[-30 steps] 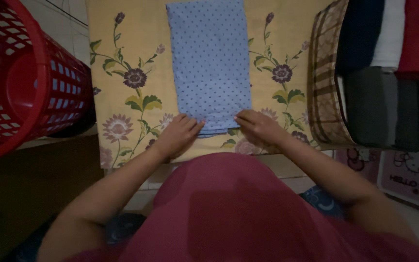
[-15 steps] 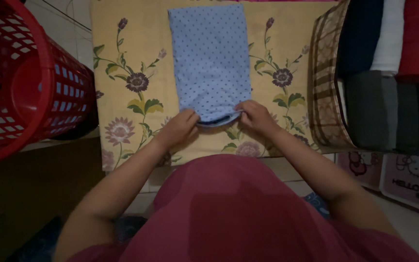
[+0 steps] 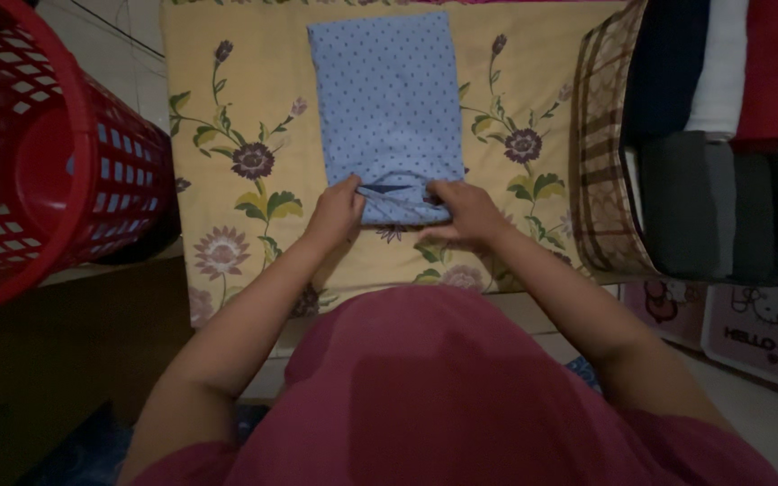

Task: The person folds several pieces of clothing by hand on a floral mat and packs them into a patterned zippered bag. They reach into a laundry basket to retrieve more items and finally zip the bag shut.

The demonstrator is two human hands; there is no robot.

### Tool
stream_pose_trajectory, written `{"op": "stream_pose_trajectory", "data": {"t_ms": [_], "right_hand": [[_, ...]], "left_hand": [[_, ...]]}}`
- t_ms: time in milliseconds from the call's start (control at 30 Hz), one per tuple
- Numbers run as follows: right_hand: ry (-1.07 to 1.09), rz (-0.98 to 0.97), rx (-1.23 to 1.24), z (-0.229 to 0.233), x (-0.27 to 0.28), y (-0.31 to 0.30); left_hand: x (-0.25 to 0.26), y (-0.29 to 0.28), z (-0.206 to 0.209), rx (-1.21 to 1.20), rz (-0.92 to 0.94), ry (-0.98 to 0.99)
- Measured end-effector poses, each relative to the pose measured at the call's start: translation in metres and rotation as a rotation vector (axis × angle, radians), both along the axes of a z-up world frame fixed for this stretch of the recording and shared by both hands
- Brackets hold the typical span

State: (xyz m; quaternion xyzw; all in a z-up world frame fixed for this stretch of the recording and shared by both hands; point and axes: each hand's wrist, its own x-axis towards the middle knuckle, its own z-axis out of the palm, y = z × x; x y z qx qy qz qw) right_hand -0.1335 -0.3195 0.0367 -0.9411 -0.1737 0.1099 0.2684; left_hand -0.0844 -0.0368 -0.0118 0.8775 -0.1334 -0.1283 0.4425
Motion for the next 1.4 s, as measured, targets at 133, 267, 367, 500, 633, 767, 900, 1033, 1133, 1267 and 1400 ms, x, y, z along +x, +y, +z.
{"op": "stream_pose_trajectory", "data": {"t_ms": [133, 267, 367, 500, 633, 767, 900, 1033, 1133, 1267, 1400], "right_hand": [[0.069, -0.091, 0.005, 0.003, 0.005, 0.004], [0.272, -0.095, -0.012, -0.012, 0.035, -0.001], [0.395, -0.103, -0.013, -0.018, 0.048, -0.002], [0.406, -0.040, -0.075, -0.021, 0.057, -0.006], [0.378, -0.017, -0.109, -0.030, 0.061, -0.008], [0.400, -0.039, -0.093, -0.025, 0.061, -0.006], [0.076, -0.134, -0.139, -0.004, 0.041, 0.005], [-0.468, 0.079, -0.070, 0.017, 0.016, 0.019], [-0.518, 0.174, -0.091, 0.029, 0.013, 0.036], [-0.413, 0.104, -0.101, 0.035, 0.021, 0.042], [-0.136, 0.148, -0.152, 0.036, 0.029, 0.034]], "left_hand": [[-0.002, -0.002, -0.008, -0.002, 0.021, -0.118], [-0.008, -0.007, 0.018, 0.090, 0.039, -0.015], [-0.019, -0.001, 0.033, 0.283, -0.072, -0.449], [-0.029, 0.000, 0.026, 0.045, -0.558, -0.817], [-0.042, -0.008, 0.030, 0.113, -0.427, -0.739], [-0.040, -0.015, 0.038, 0.228, -0.351, -0.703], [-0.030, -0.017, 0.052, 0.244, -0.365, -0.671], [-0.004, -0.014, 0.066, 0.214, -0.450, -0.413], [0.013, -0.011, 0.066, 0.133, -0.511, -0.344], [0.025, -0.014, 0.064, 0.064, -0.514, -0.444], [0.022, -0.020, 0.073, 0.224, -0.511, -0.373]]}}
